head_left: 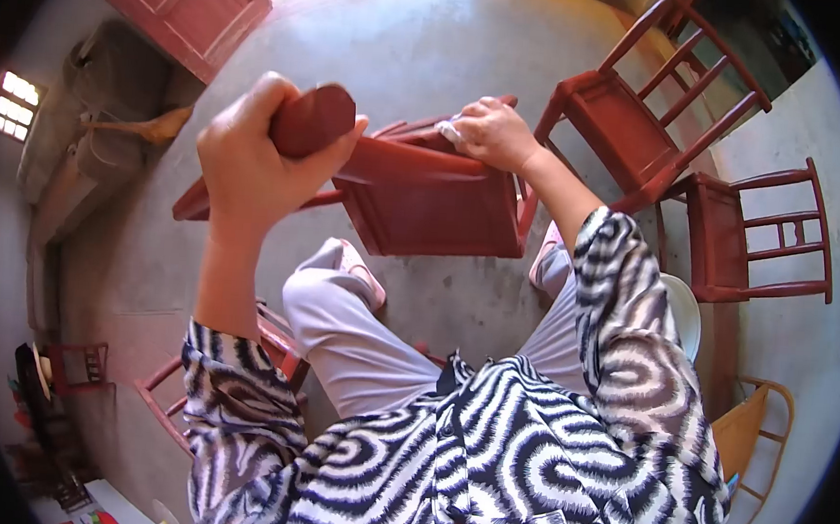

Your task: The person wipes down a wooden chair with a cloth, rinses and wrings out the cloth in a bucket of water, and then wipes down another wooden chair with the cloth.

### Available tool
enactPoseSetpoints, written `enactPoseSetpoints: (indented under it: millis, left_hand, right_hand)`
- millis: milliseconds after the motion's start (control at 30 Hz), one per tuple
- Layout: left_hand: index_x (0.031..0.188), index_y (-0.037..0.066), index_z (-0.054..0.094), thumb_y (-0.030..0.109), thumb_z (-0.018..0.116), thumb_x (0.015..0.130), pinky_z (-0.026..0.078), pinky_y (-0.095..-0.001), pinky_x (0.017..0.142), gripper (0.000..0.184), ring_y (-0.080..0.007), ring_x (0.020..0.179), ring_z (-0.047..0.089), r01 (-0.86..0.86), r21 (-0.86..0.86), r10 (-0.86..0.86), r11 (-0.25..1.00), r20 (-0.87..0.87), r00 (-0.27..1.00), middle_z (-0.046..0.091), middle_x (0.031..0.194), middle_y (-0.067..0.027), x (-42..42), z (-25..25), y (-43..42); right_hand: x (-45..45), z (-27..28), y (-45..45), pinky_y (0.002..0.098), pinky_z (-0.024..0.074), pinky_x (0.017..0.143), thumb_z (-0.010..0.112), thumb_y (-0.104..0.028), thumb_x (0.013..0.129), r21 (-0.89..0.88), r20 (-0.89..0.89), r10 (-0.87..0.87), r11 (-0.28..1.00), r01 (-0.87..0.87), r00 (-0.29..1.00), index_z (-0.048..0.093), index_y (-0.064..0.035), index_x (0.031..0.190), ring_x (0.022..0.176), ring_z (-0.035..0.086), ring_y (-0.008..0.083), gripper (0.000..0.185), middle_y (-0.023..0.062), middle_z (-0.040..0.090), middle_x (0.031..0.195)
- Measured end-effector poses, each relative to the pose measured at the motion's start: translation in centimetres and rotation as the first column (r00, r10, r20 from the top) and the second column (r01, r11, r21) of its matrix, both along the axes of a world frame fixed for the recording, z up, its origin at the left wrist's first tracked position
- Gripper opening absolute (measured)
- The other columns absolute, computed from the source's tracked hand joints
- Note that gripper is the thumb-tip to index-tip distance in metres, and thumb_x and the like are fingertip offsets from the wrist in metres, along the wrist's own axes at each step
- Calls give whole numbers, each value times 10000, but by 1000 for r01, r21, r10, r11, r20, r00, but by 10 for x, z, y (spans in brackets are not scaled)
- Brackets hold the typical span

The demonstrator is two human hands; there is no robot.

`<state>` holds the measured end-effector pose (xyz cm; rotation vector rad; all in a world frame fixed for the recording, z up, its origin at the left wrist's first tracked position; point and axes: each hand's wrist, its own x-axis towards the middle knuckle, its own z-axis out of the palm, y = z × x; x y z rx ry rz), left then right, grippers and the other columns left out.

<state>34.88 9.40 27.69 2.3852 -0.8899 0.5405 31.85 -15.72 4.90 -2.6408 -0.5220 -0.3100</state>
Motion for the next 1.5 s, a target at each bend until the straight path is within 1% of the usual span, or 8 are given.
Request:
enactPoseSetpoints:
  millis: [233, 333, 533, 633, 733, 933, 1067, 1500]
  left_hand:
    - [640, 90, 497, 351, 788, 572, 411, -289, 441, 397, -234, 473, 529, 35, -21, -35, 999, -8, 999, 520, 533, -56, -8, 4, -3]
    - [647, 88, 499, 385, 773, 585, 418, -306, 452, 409, -245, 487, 541, 27, 56, -27, 998, -1, 1000, 532, 545, -57, -9, 4, -6]
    - [670, 43, 471, 293, 771, 641, 384, -273, 459, 391, -170, 466, 417, 38, 62, -38, 997, 0, 999, 444, 533, -72, -1, -8, -4]
    - [723, 43, 530, 334, 774, 633, 420, -286, 489, 390, -193, 488, 486, 20, 77, -21, 997, 7, 1000, 499, 563, -85, 1, -12, -12]
    - [850, 75, 581, 414, 760, 617, 454, -316, 578, 448, -237, 610, 565, 89, 4, -89, 996, 24, 996, 577, 698, -89, 4, -17, -23]
    - [1206, 7, 335, 388, 611, 813, 294, -388, 991, 612, -260, 1123, 402, 82, -389, 86, 918, 396, 914, 374, 1228, -157, 1, -29, 69]
    - [1236, 0, 253, 415, 536, 859, 235, -382, 1026, 629, -257, 1191, 309, -703, -546, 595, 455, -401, 697, 302, 1252, -186, -46, -144, 145]
    - [795, 15, 527, 121, 590, 820, 450, -353, 780, 126, -211, 708, 575, -467, -757, -347, 456, -635, 690, 573, 693, -92, -7, -214, 69]
  right_hand:
    - [7, 0, 11, 364, 444, 728, 499, -324, 842, -237, -19, -218, 949, 207, 976, 650, -111, 812, 782, 555, 247, 263, 54, 600, 790]
    - [23, -28, -11, 271, 397, 542, 514, -297, 846, 760, -344, -366, 432, 485, 865, 618, -55, 753, 536, 495, 138, 279, 53, 543, 574]
    - [-91, 11, 10, 246, 433, 740, 570, -290, 801, 875, -476, -251, -40, 482, 843, 549, 5, 1033, 785, 564, 153, 376, 58, 579, 810]
    - [-87, 13, 29, 297, 429, 826, 668, -316, 731, 556, 111, -405, 782, 282, 907, 472, -20, 1143, 869, 572, 261, 544, 111, 572, 929]
    - [-56, 30, 44, 340, 469, 721, 723, -336, 687, 400, 253, -424, 864, 304, 870, 418, -27, 1161, 787, 597, 306, 643, 114, 592, 860]
    - [-44, 32, 30, 380, 454, 768, 754, -285, 628, 495, -162, -354, 778, 387, 921, 483, -45, 1016, 894, 558, 322, 530, 157, 557, 964]
    - [-47, 31, 18, 356, 454, 762, 753, -276, 635, 572, -191, -350, 720, 393, 917, 475, -26, 1019, 884, 568, 307, 536, 152, 565, 937]
    - [-78, 21, -15, 300, 413, 850, 802, -299, 629, 775, -208, -326, 520, 358, 922, 445, -34, 1153, 958, 530, 162, 687, 70, 550, 1041]
